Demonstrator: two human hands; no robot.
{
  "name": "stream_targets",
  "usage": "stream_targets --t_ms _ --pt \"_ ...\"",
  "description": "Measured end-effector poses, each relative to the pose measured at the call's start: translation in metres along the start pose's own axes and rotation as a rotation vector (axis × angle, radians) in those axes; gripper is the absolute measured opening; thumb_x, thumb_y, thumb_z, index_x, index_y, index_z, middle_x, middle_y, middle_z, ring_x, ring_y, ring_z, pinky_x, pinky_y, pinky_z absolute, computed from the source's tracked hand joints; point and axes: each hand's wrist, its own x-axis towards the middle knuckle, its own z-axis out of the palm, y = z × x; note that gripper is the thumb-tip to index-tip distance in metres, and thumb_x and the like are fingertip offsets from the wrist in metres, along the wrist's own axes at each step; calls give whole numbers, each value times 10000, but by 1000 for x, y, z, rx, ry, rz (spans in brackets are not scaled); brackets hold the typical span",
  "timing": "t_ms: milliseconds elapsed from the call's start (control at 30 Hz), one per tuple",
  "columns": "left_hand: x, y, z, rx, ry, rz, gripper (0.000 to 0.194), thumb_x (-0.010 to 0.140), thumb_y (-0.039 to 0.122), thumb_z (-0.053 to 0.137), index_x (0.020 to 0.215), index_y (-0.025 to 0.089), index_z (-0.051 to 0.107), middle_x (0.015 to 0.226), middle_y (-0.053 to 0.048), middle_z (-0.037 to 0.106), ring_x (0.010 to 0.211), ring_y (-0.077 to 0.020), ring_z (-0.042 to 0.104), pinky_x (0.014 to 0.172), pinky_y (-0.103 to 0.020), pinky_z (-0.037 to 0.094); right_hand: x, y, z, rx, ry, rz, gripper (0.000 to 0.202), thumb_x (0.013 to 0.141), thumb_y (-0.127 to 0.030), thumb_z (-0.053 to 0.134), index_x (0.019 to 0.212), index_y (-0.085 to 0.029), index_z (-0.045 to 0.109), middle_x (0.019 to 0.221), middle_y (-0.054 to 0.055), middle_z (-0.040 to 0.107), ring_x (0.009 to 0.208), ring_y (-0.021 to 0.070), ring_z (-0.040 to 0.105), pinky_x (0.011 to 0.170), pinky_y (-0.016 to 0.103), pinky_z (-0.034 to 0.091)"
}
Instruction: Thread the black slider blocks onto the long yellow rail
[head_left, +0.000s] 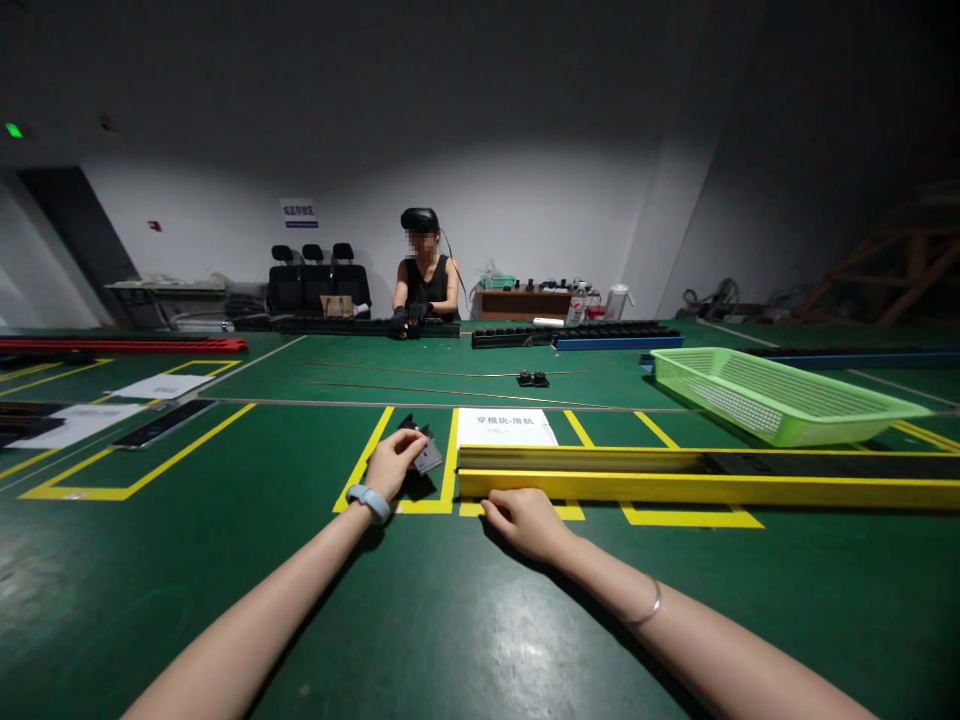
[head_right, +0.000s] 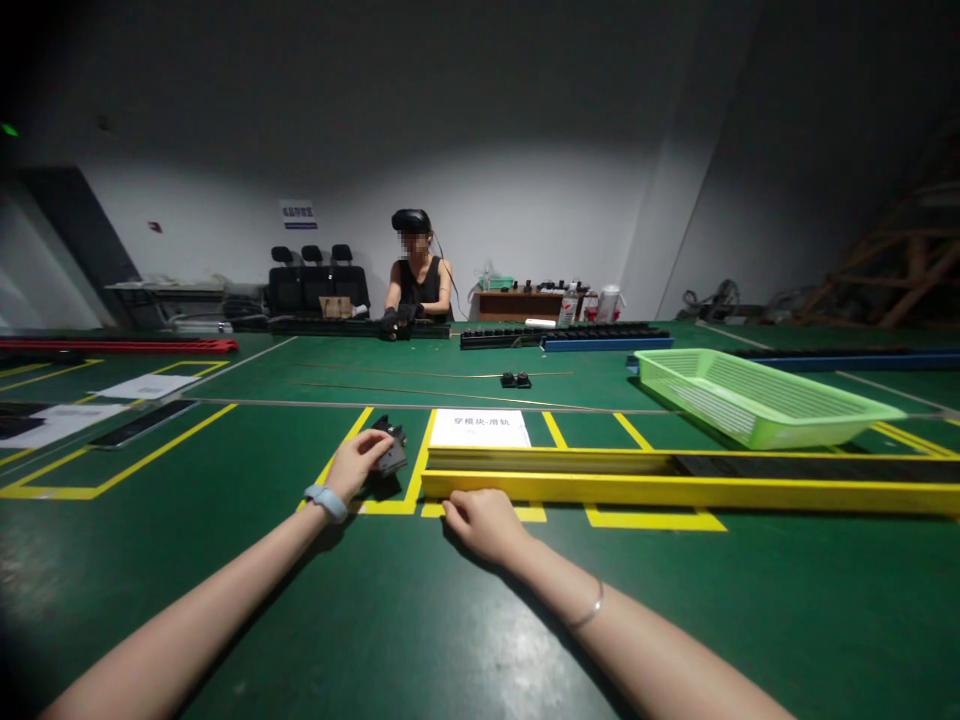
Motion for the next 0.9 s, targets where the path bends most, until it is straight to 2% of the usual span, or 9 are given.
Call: stream_targets --t_ms 100,200,333,400,533,667,767,900 --pt "-8 -5 8 106 -117 38 321 745 475 563 829 180 658 861 -41 676 813 -189 617 728 -273 468 0 0 0 6 -1 -4 349 925 -345 375 690 -184 576 648 7 645 572 107 545 541 247 208" --pt "-9 -8 4 235 -83 87 310 800 459 498 872 206 661 901 -33 676 855 -192 614 790 -293 458 0 1 -1 12 -6 -4 348 926 -339 375 690 -182 578 644 8 642 570 106 544 540 248 208" --pt "-6 -12 -2 376 -55 222 332 860 414 409 973 218 652 1154 -48 595 1097 -192 528 991 -340 366 0 1 -1 18 -7 -10 348 923 -337 378 686 -180 578 644 11 642 572 107 545 542 246 210" --pt "-6 -17 -2 434 -95 270 344 830 424 465 1047 211 627 1253 -66 507 1184 -205 458 1048 -365 314 0 1 -1 20 -6 -12 346 923 -338 379 688 -181 580 650 12 647 573 108 546 543 245 210" --pt "-9 -24 2 525 -169 278 567 695 380 635 1222 207 519 1283 -94 384 1239 -247 380 1080 -397 279 0 0 -2 11 -9 1 345 921 -339 384 698 -182 595 658 17 652 578 112 550 545 251 208" --pt "-9 -27 1 515 -182 260 596 695 261 602 1274 201 471 1200 -86 401 1172 -226 440 1061 -370 314 -1 -1 -3 -1 -22 9 347 921 -340 387 703 -183 607 666 22 657 577 114 553 548 253 209" --pt "-7 -24 -1 461 -165 247 578 717 269 591 1278 208 468 1169 -82 443 1123 -222 482 1033 -386 347 0 -1 -3 -9 -16 7 346 923 -340 385 712 -184 611 673 24 662 584 115 559 549 252 213" --pt "-11 -12 4 210 -157 206 608 726 316 616 1299 237 428 1272 -92 451 1161 -234 483 997 -402 389 1 -1 -3 -17 -15 5 352 926 -343 378 711 -186 607 670 20 664 586 116 566 547 253 214"
